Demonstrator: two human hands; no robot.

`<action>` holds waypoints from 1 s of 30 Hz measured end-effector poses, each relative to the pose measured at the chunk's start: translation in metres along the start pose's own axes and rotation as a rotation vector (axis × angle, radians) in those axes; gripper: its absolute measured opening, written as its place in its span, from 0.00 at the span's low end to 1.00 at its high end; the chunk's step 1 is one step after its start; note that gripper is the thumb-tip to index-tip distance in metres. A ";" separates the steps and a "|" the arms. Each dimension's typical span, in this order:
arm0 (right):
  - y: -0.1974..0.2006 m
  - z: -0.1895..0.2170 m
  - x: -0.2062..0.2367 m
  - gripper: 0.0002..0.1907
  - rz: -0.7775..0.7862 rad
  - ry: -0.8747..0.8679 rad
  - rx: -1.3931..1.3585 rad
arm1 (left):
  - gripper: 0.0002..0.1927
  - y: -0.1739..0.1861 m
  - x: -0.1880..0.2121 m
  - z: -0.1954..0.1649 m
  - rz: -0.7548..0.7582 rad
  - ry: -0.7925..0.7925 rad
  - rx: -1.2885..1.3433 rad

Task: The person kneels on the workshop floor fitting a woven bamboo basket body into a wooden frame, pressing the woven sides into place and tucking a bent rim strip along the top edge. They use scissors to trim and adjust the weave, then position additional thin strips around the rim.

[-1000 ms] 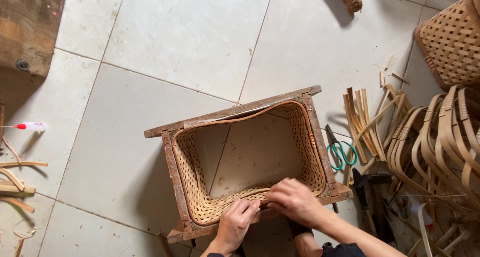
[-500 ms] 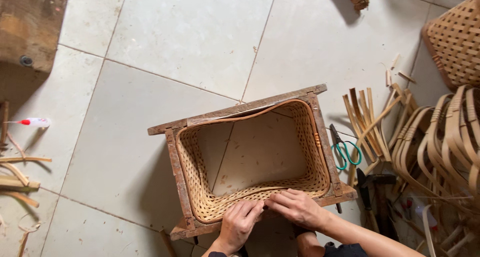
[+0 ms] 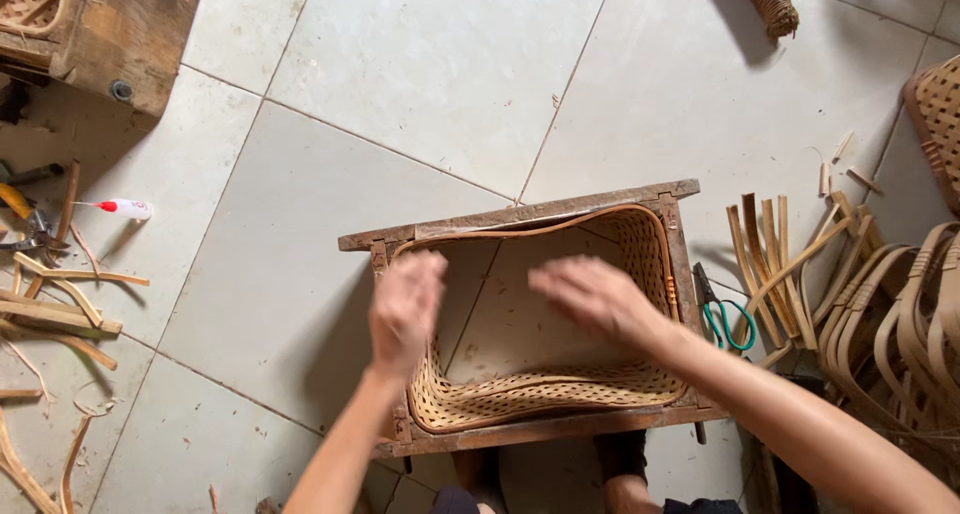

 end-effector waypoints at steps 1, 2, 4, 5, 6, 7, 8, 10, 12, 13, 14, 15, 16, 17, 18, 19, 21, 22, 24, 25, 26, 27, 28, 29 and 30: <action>-0.003 -0.014 -0.020 0.23 -0.089 -0.050 0.060 | 0.13 0.014 -0.021 0.006 -0.107 -0.220 -0.229; -0.009 -0.022 -0.036 0.20 -0.101 -0.111 0.062 | 0.15 0.023 -0.033 0.007 -0.212 -0.440 -0.455; -0.013 -0.033 -0.051 0.17 -0.099 -0.168 0.060 | 0.17 0.027 -0.040 0.017 -0.149 -0.368 -0.409; -0.016 -0.036 -0.057 0.16 -0.092 -0.160 0.057 | 0.19 0.028 -0.041 0.020 -0.114 -0.332 -0.389; -0.019 -0.037 -0.059 0.15 -0.083 -0.151 0.053 | 0.20 0.029 -0.040 0.020 -0.115 -0.373 -0.412; -0.021 -0.037 -0.060 0.15 -0.072 -0.141 0.076 | 0.21 0.029 -0.038 0.019 -0.116 -0.409 -0.435; -0.022 -0.038 -0.059 0.16 -0.063 -0.126 0.102 | 0.22 0.029 -0.036 0.019 -0.123 -0.446 -0.458; -0.025 -0.039 -0.056 0.17 -0.052 -0.096 0.138 | 0.23 0.028 -0.036 0.021 -0.083 -0.487 -0.522; -0.027 -0.041 -0.054 0.18 -0.055 -0.085 0.158 | 0.23 0.029 -0.039 0.024 -0.042 -0.539 -0.585; -0.028 -0.042 -0.054 0.18 -0.055 -0.070 0.161 | 0.23 0.029 -0.040 0.026 -0.027 -0.569 -0.614; -0.029 -0.042 -0.054 0.18 -0.054 -0.060 0.164 | 0.22 0.029 -0.042 0.027 -0.009 -0.601 -0.640; -0.029 -0.042 -0.054 0.18 -0.048 -0.053 0.165 | 0.23 0.030 -0.042 0.028 0.021 -0.618 -0.642; -0.029 -0.042 -0.055 0.18 -0.029 -0.061 0.158 | 0.24 0.030 -0.043 0.029 0.047 -0.634 -0.646; -0.028 -0.041 -0.055 0.18 -0.014 -0.067 0.154 | 0.24 0.031 -0.044 0.029 0.071 -0.652 -0.650; -0.028 -0.040 -0.057 0.18 0.003 -0.072 0.149 | 0.25 0.032 -0.044 0.028 0.085 -0.655 -0.657; -0.025 -0.038 -0.058 0.17 -0.022 -0.067 0.146 | 0.25 0.032 -0.045 0.028 0.099 -0.654 -0.663; -0.021 -0.035 -0.060 0.16 -0.072 -0.068 0.147 | 0.25 0.033 -0.045 0.027 0.099 -0.655 -0.661; -0.019 -0.035 -0.061 0.20 -0.121 -0.078 0.205 | 0.25 0.033 -0.045 0.027 0.083 -0.655 -0.654; -0.018 -0.038 -0.062 0.30 -0.211 -0.103 0.322 | 0.24 0.032 -0.045 0.028 0.072 -0.642 -0.646; -0.021 -0.041 -0.062 0.31 -0.165 -0.111 0.363 | 0.24 0.031 -0.044 0.029 0.074 -0.628 -0.646; -0.025 -0.045 -0.063 0.33 -0.121 -0.121 0.403 | 0.23 0.030 -0.043 0.031 0.078 -0.615 -0.649; -0.031 -0.050 -0.063 0.35 -0.078 -0.130 0.441 | 0.23 0.030 -0.043 0.032 0.072 -0.606 -0.647; -0.037 -0.055 -0.063 0.30 -0.049 -0.145 0.496 | 0.23 0.030 -0.042 0.032 0.062 -0.599 -0.647; -0.044 -0.060 -0.063 0.25 -0.020 -0.158 0.553 | 0.23 0.029 -0.042 0.032 0.050 -0.592 -0.647; -0.050 -0.065 -0.061 0.21 0.016 -0.175 0.606 | 0.21 0.029 -0.042 0.031 0.044 -0.539 -0.638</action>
Point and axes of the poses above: each hand's wrist, its own x-axis away from the middle knuckle, its own y-axis out of the back of the hand, z = x × y, the point moved 3 cm from there along -x, towards the middle knuckle, and after that the axes turned 10 degrees about -y, right-handed, at the moved point
